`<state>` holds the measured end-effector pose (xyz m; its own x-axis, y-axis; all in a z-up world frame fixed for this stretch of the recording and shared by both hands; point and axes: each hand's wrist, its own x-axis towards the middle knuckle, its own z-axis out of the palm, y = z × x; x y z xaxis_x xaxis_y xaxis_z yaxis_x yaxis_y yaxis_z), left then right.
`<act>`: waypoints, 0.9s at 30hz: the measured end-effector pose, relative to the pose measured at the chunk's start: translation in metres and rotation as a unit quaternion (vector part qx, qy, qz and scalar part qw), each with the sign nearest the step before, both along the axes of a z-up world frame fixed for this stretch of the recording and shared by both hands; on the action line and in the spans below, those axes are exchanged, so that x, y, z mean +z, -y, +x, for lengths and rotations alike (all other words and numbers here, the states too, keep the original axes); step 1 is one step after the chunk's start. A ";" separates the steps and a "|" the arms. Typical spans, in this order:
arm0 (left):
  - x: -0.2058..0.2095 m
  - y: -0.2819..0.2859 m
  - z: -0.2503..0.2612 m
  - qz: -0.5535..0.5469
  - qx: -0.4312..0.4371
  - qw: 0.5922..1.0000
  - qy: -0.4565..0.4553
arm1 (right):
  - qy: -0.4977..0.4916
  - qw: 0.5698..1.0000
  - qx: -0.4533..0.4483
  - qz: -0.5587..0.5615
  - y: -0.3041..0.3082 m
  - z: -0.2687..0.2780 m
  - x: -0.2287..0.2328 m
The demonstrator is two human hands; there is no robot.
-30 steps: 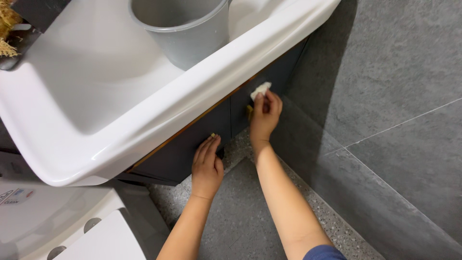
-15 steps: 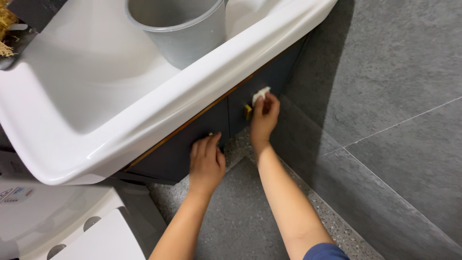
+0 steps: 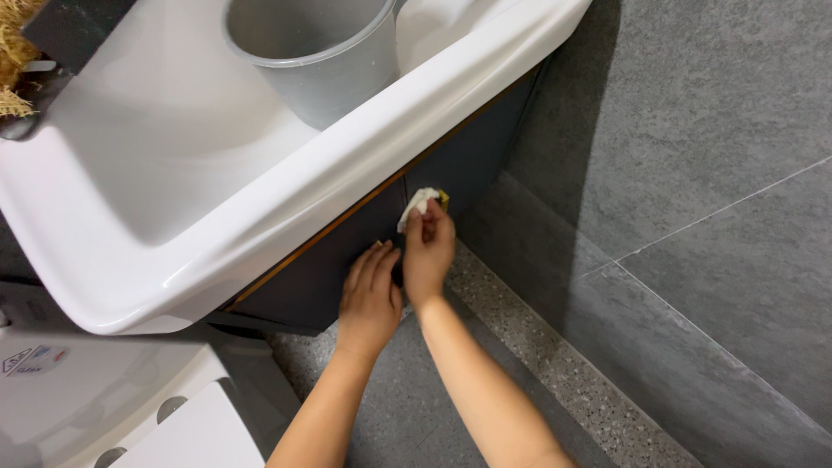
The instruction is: The person wipes the exterior of a bathroom cabinet under the sink using a white paper towel. They repeatedly wipe the cabinet doors and handles, occasionally tearing off used sections of the towel.
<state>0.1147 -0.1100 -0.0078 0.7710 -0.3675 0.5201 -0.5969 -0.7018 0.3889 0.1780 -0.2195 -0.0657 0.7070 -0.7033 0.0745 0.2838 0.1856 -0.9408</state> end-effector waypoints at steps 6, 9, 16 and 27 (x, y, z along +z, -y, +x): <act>-0.006 -0.001 0.002 -0.030 -0.002 0.999 -0.024 | -0.046 0.970 -0.028 -0.238 0.036 -0.006 0.050; -0.009 0.000 0.000 -0.029 0.008 0.999 -0.030 | 0.029 0.949 -0.049 -0.309 0.052 -0.003 0.057; -0.011 -0.002 -0.001 -0.032 0.005 0.998 -0.050 | -0.157 0.931 0.023 -0.329 0.121 0.020 0.043; -0.007 -0.005 0.000 -0.050 -0.009 0.997 -0.057 | -0.185 0.979 0.012 -0.090 0.164 0.048 -0.002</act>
